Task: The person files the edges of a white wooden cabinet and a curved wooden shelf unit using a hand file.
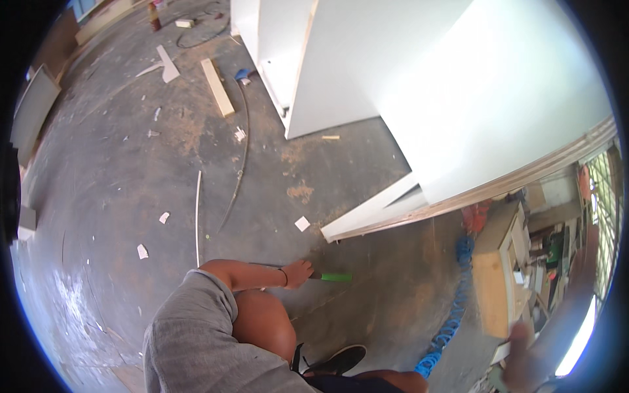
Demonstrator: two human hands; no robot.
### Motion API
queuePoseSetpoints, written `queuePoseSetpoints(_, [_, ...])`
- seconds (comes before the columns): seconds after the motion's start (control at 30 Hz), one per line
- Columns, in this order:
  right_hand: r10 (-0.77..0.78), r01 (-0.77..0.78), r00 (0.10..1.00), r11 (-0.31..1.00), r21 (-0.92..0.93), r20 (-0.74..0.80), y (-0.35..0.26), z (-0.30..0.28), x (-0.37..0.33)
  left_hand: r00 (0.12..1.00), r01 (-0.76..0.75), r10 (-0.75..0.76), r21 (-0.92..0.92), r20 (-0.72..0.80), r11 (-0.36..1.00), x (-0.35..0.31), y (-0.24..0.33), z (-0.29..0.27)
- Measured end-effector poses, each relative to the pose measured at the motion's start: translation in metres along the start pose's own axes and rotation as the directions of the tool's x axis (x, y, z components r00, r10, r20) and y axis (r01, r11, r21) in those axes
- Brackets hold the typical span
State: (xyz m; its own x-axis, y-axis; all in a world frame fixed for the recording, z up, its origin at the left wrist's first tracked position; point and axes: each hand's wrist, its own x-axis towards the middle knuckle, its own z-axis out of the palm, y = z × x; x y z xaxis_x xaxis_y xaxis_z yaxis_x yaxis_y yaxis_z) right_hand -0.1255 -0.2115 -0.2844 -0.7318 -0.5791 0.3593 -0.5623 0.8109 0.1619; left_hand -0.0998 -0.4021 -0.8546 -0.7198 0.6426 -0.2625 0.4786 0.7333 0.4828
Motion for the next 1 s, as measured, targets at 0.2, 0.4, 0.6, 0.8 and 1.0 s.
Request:
queuePoseSetpoints(0.2, [0.059, -0.142, 0.927, 0.969, 0.201, 0.37, 0.037, 0.039, -0.105, 0.977, -0.172, 0.163, -0.052, -0.134, 0.984, 0.019, -0.007, -0.007])
queuePoseSetpoints(0.4, [-0.011, -0.188, 0.843, 0.931, 0.312, 0.538, 0.027, 0.083, -0.248, 0.886, -0.431, 0.462, -0.3, 0.037, 0.851, 0.04, 0.092, -0.124])
queuePoseSetpoints(0.6, [-0.137, -0.195, 0.888, 0.752, 0.629, 0.438, 0.02, 0.084, -0.299, 0.852, -0.508, 0.524, -0.215, 0.016, 0.834, 0.092, 0.162, -0.179])
queuePoseSetpoints(0.8, [0.053, -0.227, 0.966, 0.638, 0.736, 0.252, 0.037, 0.086, -0.337, 0.832, -0.483, 0.475, -0.047, 0.285, 0.874, 0.095, 0.26, -0.255])
queuePoseSetpoints(1.0, [0.212, -0.491, 0.87, 0.472, 0.732, 0.446, 0.041, 0.063, -0.331, 0.805, -0.3, 0.314, -0.111, 0.504, 0.947, 0.031, 0.32, -0.286])
